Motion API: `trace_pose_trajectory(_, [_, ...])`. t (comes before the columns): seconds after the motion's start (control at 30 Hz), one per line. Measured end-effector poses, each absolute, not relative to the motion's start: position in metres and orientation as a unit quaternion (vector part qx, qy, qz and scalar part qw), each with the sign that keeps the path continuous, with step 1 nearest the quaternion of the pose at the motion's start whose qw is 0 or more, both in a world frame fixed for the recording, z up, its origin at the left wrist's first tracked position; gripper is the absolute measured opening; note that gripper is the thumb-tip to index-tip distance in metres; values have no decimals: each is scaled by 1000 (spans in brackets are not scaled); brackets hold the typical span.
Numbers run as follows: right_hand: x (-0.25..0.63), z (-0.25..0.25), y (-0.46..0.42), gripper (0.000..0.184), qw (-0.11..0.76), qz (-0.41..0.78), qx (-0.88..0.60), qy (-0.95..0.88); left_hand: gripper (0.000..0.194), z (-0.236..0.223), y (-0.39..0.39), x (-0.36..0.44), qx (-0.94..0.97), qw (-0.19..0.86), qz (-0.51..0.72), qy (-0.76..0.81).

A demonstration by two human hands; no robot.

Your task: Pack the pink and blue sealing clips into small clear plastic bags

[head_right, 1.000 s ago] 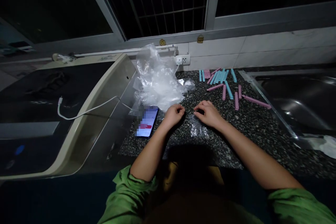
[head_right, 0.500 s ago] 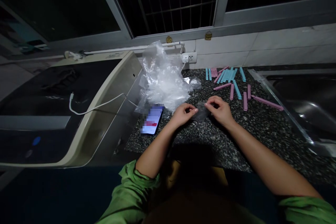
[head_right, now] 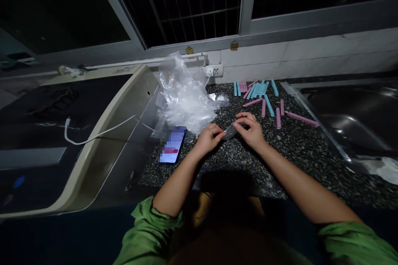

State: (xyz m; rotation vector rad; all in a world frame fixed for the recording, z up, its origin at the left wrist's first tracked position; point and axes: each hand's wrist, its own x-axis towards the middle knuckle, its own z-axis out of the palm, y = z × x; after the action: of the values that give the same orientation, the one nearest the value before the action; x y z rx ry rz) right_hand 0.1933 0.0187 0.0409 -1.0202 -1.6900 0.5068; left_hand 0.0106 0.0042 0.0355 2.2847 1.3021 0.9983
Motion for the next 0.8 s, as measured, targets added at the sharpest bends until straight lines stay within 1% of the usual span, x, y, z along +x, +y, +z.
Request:
trace_pose_trajectory(0.2, [194, 38, 20, 16, 548, 240, -440, -670, 16, 37, 4, 13, 796, 183, 360, 452])
trace_pose_trajectory(0.3, [195, 40, 20, 17, 546, 244, -438, -671, 14, 37, 4, 12, 780, 213, 377, 451])
trace_pose_trajectory(0.47, [200, 43, 22, 16, 516, 237, -426, -705, 13, 39, 6, 7, 736, 269, 438, 441])
trace_pose_trajectory(0.57, [201, 44, 20, 15, 505, 208, -410, -731, 7, 39, 6, 6, 719, 277, 458, 444])
trace_pose_trajectory(0.67, [196, 46, 15, 14, 484, 178, -383, -766, 12, 40, 4, 8, 697, 289, 487, 441])
trace_pose_trajectory(0.8, [189, 44, 11, 12, 455, 168, -356, -798, 13, 40, 4, 9, 668, 321, 517, 429])
